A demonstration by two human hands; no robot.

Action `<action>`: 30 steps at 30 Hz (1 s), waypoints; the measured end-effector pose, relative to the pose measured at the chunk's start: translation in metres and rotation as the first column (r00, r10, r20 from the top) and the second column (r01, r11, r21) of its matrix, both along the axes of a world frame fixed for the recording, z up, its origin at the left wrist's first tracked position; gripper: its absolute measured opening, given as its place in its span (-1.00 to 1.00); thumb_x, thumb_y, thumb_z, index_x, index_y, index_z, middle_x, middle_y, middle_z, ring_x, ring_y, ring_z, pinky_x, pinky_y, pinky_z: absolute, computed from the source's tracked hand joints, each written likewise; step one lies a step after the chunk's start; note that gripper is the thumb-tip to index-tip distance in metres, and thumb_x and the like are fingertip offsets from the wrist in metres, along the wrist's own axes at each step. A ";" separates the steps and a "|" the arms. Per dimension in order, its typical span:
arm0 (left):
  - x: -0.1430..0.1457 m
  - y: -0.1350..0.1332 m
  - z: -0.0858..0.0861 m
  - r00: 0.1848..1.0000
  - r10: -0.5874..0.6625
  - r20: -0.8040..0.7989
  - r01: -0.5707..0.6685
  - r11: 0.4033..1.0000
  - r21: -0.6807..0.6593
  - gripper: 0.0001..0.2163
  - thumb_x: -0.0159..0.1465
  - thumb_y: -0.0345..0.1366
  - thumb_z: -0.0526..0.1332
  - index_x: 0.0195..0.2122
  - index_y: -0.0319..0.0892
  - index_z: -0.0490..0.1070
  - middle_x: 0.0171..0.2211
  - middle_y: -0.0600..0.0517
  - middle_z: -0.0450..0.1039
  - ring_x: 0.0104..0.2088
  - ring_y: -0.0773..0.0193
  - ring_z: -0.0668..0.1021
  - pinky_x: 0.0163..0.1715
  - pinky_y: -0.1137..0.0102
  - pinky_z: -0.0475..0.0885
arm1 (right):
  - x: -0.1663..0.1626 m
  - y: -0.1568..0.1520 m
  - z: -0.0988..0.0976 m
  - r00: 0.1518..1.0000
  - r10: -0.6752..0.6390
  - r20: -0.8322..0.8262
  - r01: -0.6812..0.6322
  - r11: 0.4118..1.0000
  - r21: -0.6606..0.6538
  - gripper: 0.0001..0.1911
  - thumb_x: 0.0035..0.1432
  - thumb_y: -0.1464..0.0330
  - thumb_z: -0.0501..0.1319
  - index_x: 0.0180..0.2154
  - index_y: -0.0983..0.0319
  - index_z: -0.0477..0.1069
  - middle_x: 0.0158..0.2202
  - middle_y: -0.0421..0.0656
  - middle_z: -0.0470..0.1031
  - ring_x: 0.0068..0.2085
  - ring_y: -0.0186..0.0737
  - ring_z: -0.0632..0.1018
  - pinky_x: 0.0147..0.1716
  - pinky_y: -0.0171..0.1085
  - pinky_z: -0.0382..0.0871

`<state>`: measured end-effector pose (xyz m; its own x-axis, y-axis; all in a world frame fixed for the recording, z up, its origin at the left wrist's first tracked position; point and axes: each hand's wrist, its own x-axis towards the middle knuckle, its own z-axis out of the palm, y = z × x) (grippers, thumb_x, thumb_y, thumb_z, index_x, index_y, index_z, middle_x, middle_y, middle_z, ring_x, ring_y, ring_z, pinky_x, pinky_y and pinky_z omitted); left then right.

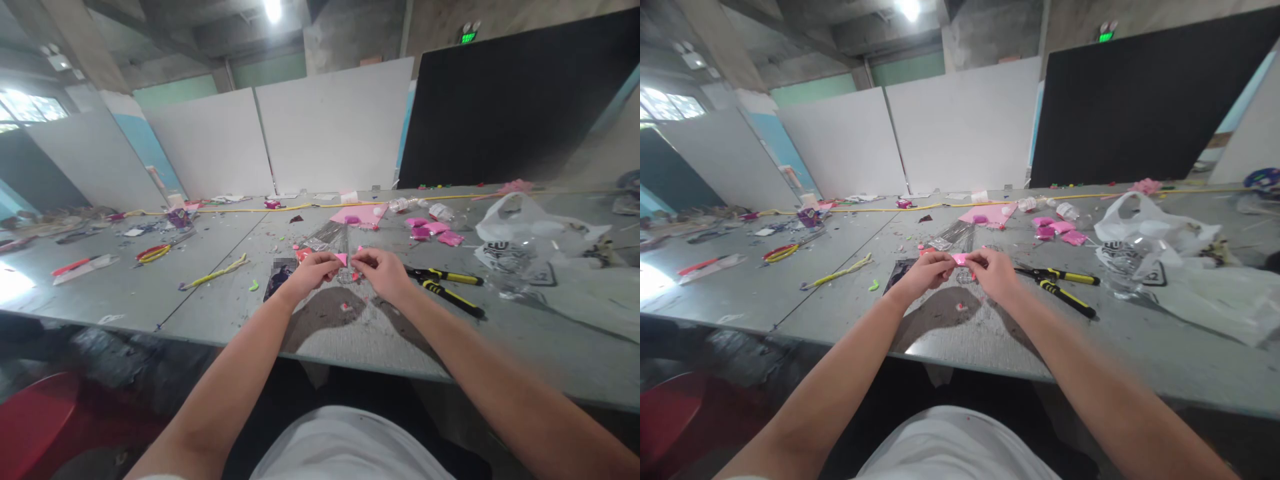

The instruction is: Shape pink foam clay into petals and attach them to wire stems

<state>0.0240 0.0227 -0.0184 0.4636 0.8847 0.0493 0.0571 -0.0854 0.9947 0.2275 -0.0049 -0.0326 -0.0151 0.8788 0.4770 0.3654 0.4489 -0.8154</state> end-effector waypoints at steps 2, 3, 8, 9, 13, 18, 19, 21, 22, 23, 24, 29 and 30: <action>0.001 -0.002 0.002 1.000 -0.007 -0.018 0.008 1.000 0.023 -0.65 0.11 0.01 0.42 -0.37 -0.19 0.45 -0.55 0.14 0.29 -0.60 0.47 0.23 -0.59 0.43 -0.05 | 0.000 -0.001 -0.001 1.000 0.001 0.003 -0.001 1.000 0.003 -0.79 0.12 0.22 0.34 -0.29 0.20 0.66 -0.40 -0.12 0.69 -0.44 -0.16 0.60 -0.38 -0.19 0.50; 0.002 -0.003 0.003 1.000 -0.016 -0.021 0.017 0.999 0.032 -0.64 0.10 0.01 0.42 -0.37 -0.20 0.45 -0.55 0.14 0.30 -0.59 0.47 0.24 -0.57 0.43 -0.02 | -0.001 -0.002 -0.001 1.000 0.003 0.004 -0.003 1.000 0.004 -0.81 0.11 0.24 0.34 -0.29 0.20 0.66 -0.39 -0.11 0.70 -0.42 -0.14 0.63 -0.35 -0.18 0.53; 0.003 -0.004 0.002 0.999 -0.031 -0.020 0.032 0.998 0.051 -0.64 0.09 0.00 0.43 -0.39 -0.21 0.46 -0.54 0.13 0.32 -0.55 0.44 0.29 -0.52 0.43 0.08 | -0.002 -0.003 -0.003 1.000 0.006 0.006 -0.007 1.000 0.015 -0.82 0.11 0.31 0.31 -0.26 0.20 0.66 -0.37 -0.10 0.72 -0.40 -0.10 0.69 -0.32 -0.14 0.60; 0.004 -0.004 0.000 0.999 -0.028 -0.017 0.028 0.998 0.055 -0.65 0.09 -0.01 0.43 -0.39 -0.21 0.47 -0.54 0.13 0.32 -0.55 0.44 0.29 -0.51 0.43 0.10 | -0.002 -0.004 -0.003 1.000 -0.002 0.009 0.002 1.000 0.022 -0.82 0.12 0.31 0.30 -0.26 0.20 0.65 -0.36 -0.10 0.72 -0.40 -0.10 0.69 -0.32 -0.14 0.60; 0.010 -0.002 -0.011 0.997 -0.065 -0.040 0.069 0.990 0.123 -0.65 0.10 0.00 0.42 -0.40 -0.23 0.49 -0.55 0.12 0.33 -0.52 0.40 0.33 -0.47 0.41 0.14 | -0.003 -0.006 -0.001 0.998 -0.043 0.036 0.041 0.998 0.055 -0.83 0.14 0.34 0.28 -0.27 0.19 0.65 -0.32 -0.08 0.73 -0.33 -0.07 0.70 -0.25 -0.12 0.60; 0.014 -0.003 -0.017 0.988 -0.126 -0.092 0.142 0.972 0.185 -0.63 0.15 0.01 0.40 -0.37 -0.25 0.50 -0.52 0.11 0.34 -0.50 0.40 0.31 -0.45 0.40 0.13 | -0.007 -0.014 0.005 0.998 -0.048 0.051 0.043 0.995 0.090 -0.84 0.16 0.28 0.31 -0.27 0.19 0.64 -0.32 -0.09 0.72 -0.30 -0.07 0.69 -0.21 -0.12 0.58; 0.014 -0.003 -0.016 0.988 -0.122 -0.093 0.137 0.974 0.178 -0.63 0.16 0.02 0.39 -0.36 -0.25 0.50 -0.52 0.11 0.34 -0.50 0.40 0.31 -0.45 0.40 0.13 | -0.008 -0.015 0.005 0.998 -0.044 0.050 0.039 0.995 0.092 -0.85 0.15 0.27 0.32 -0.29 0.18 0.64 -0.35 -0.10 0.71 -0.33 -0.08 0.69 -0.23 -0.13 0.58; 0.012 -0.004 -0.015 0.991 -0.103 -0.091 0.117 0.978 0.171 -0.64 0.17 0.01 0.39 -0.34 -0.24 0.50 -0.52 0.12 0.33 -0.50 0.40 0.31 -0.45 0.40 0.13 | -0.008 -0.016 0.006 0.998 -0.038 0.045 0.034 0.995 0.095 -0.88 0.12 0.27 0.34 -0.35 0.17 0.63 -0.40 -0.12 0.70 -0.36 -0.09 0.67 -0.27 -0.14 0.57; 0.011 -0.004 -0.014 0.992 -0.094 -0.090 0.108 0.979 0.175 -0.65 0.17 0.01 0.38 -0.35 -0.23 0.49 -0.53 0.13 0.32 -0.51 0.40 0.31 -0.45 0.40 0.13 | -0.008 -0.016 0.005 0.998 -0.036 0.042 0.032 0.995 0.096 -0.89 0.11 0.28 0.35 -0.37 0.16 0.63 -0.40 -0.12 0.70 -0.37 -0.09 0.67 -0.28 -0.15 0.57; 0.010 -0.004 -0.014 0.992 -0.090 -0.090 0.105 0.978 0.182 -0.65 0.17 0.00 0.38 -0.37 -0.23 0.49 -0.54 0.13 0.32 -0.51 0.40 0.31 -0.45 0.40 0.13 | -0.009 -0.016 0.005 0.999 -0.036 0.038 0.032 0.995 0.097 -0.89 0.09 0.28 0.36 -0.38 0.16 0.64 -0.40 -0.12 0.70 -0.37 -0.09 0.67 -0.29 -0.15 0.57; 0.009 -0.004 -0.014 0.992 -0.091 -0.089 0.106 0.976 0.190 -0.66 0.17 -0.01 0.38 -0.38 -0.22 0.48 -0.54 0.13 0.31 -0.51 0.40 0.31 -0.46 0.40 0.13 | -0.009 -0.016 0.005 0.999 -0.036 0.034 0.032 0.995 0.098 -0.89 0.08 0.28 0.36 -0.37 0.16 0.65 -0.39 -0.12 0.70 -0.36 -0.09 0.68 -0.29 -0.15 0.57; 0.008 -0.003 -0.011 0.995 -0.098 -0.024 0.100 0.980 0.174 -0.69 0.17 -0.03 0.38 -0.40 -0.21 0.47 -0.54 0.14 0.31 -0.51 0.42 0.31 -0.45 0.41 0.15 | -0.009 -0.020 0.006 0.999 -0.018 0.038 0.014 0.993 0.115 -0.88 0.09 0.29 0.35 -0.34 0.16 0.65 -0.40 -0.11 0.69 -0.40 -0.09 0.66 -0.33 -0.15 0.57; 0.008 -0.003 -0.010 0.996 -0.095 -0.005 0.094 0.981 0.172 -0.69 0.17 -0.03 0.39 -0.38 -0.21 0.48 -0.53 0.14 0.31 -0.51 0.42 0.31 -0.44 0.41 0.17 | -0.008 -0.020 0.007 0.999 -0.020 0.042 0.014 0.992 0.123 -0.89 0.10 0.29 0.34 -0.35 0.16 0.64 -0.41 -0.11 0.69 -0.41 -0.09 0.66 -0.33 -0.15 0.57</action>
